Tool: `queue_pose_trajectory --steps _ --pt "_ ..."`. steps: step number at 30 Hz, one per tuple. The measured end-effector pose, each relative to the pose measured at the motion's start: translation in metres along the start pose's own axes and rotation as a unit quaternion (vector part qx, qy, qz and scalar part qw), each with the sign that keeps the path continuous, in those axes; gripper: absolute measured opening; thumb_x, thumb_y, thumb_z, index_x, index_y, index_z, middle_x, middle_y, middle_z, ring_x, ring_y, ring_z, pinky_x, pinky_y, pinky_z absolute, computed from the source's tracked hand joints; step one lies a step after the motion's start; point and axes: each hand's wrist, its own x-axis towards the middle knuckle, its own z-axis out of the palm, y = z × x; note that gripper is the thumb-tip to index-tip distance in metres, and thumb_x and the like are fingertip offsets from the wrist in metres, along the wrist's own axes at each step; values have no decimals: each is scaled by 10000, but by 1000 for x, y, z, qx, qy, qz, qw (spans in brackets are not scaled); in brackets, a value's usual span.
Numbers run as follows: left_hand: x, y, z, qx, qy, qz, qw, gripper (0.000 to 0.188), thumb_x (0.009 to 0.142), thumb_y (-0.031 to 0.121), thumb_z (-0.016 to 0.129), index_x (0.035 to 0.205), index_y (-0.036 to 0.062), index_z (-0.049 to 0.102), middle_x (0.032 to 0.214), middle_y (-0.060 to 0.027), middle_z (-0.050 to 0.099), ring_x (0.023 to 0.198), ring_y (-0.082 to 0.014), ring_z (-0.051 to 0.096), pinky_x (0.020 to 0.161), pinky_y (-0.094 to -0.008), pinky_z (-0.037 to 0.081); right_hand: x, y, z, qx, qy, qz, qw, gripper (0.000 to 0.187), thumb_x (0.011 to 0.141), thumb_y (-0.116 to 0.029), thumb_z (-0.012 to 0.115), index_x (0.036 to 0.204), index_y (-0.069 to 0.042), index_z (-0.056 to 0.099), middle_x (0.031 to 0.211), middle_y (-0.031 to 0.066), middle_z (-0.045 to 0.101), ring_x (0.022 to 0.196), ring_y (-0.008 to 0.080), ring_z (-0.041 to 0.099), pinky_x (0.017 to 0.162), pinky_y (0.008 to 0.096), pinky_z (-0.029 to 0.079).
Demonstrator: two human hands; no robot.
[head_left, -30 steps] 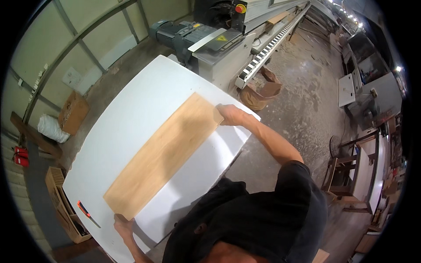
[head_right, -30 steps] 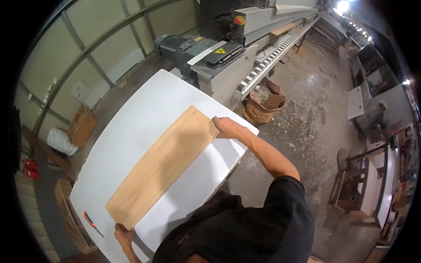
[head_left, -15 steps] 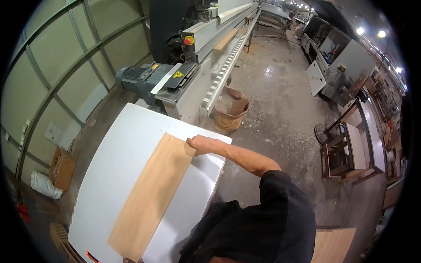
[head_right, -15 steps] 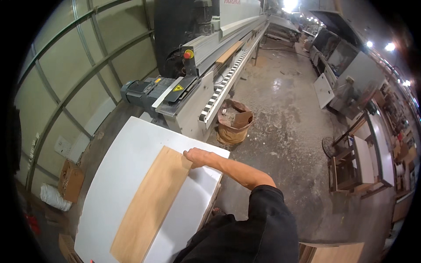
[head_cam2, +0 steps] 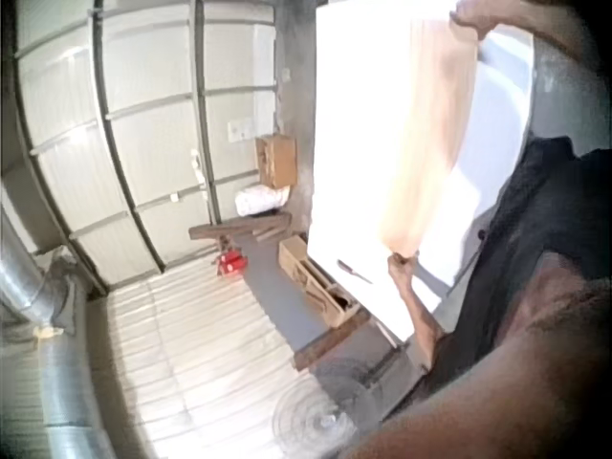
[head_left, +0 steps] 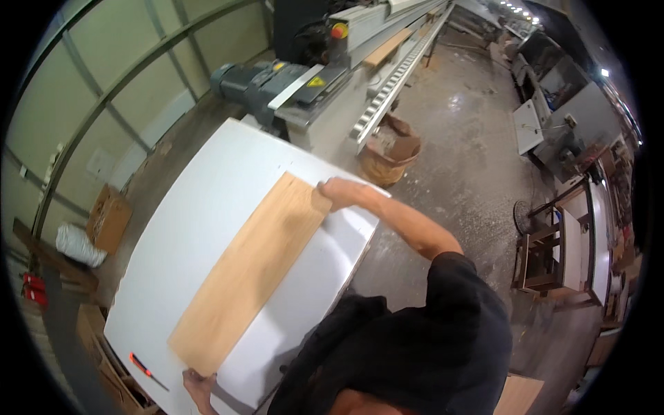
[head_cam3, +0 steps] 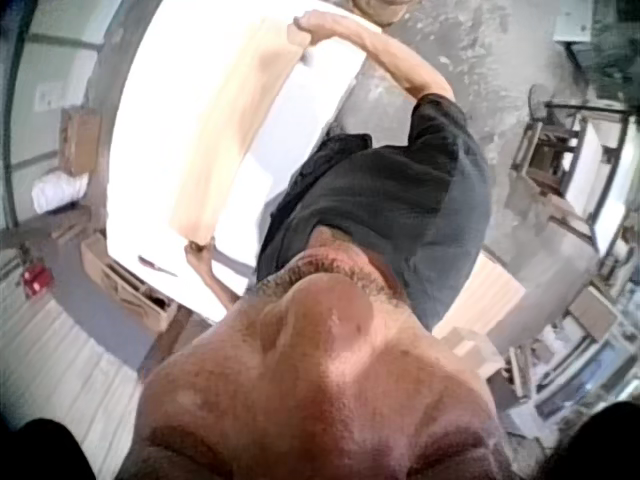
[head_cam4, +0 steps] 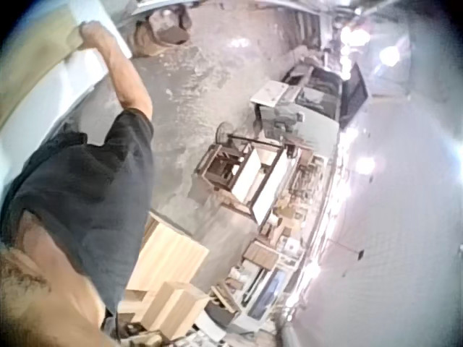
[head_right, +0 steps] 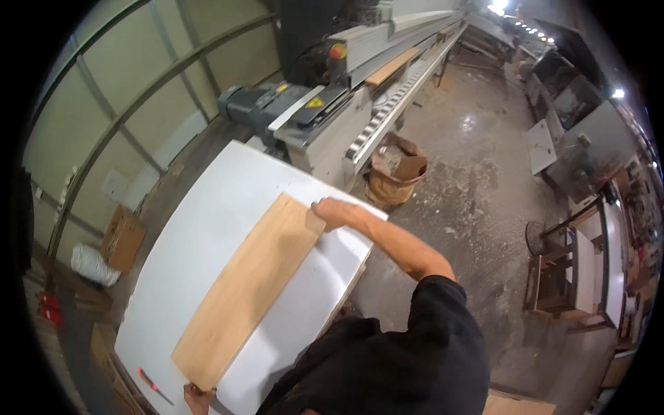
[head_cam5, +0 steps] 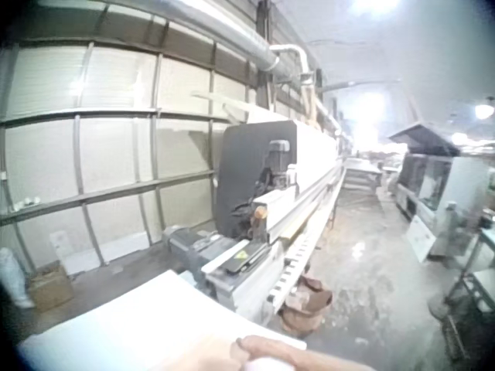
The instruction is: The person places a wood board onto an edge-banding machine, guides it through by hand, and then carries the board to a stack on a nearby table.
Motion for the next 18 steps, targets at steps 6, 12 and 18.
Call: queue_pose_trajectory --steps 6,12,18 --pt "-2 59 15 104 42 -9 994 507 560 -6 801 967 -69 505 782 -127 629 679 -170 630 601 -287 521 -8 -2 -5 1 -17 25 1000 450 647 -149 731 991 68 537 806 238 634 834 401 632 746 434 522" --pt "-9 44 7 119 33 -13 992 501 609 34 810 1004 -46 512 819 -111 637 677 -157 608 618 -280 513 -13 -7 -2 42 -8 57 997 405 685 -117 698 998 75 527 816 258 622 866 416 618 776 451 506" --pt "-11 52 3 141 32 -23 989 529 629 40 800 1076 -61 535 816 -105 637 655 -157 606 607 -286 506 -20 11 11 75 1 44 996 379 765 -210 638 1058 11 543 910 234 640 869 407 618 767 452 499"
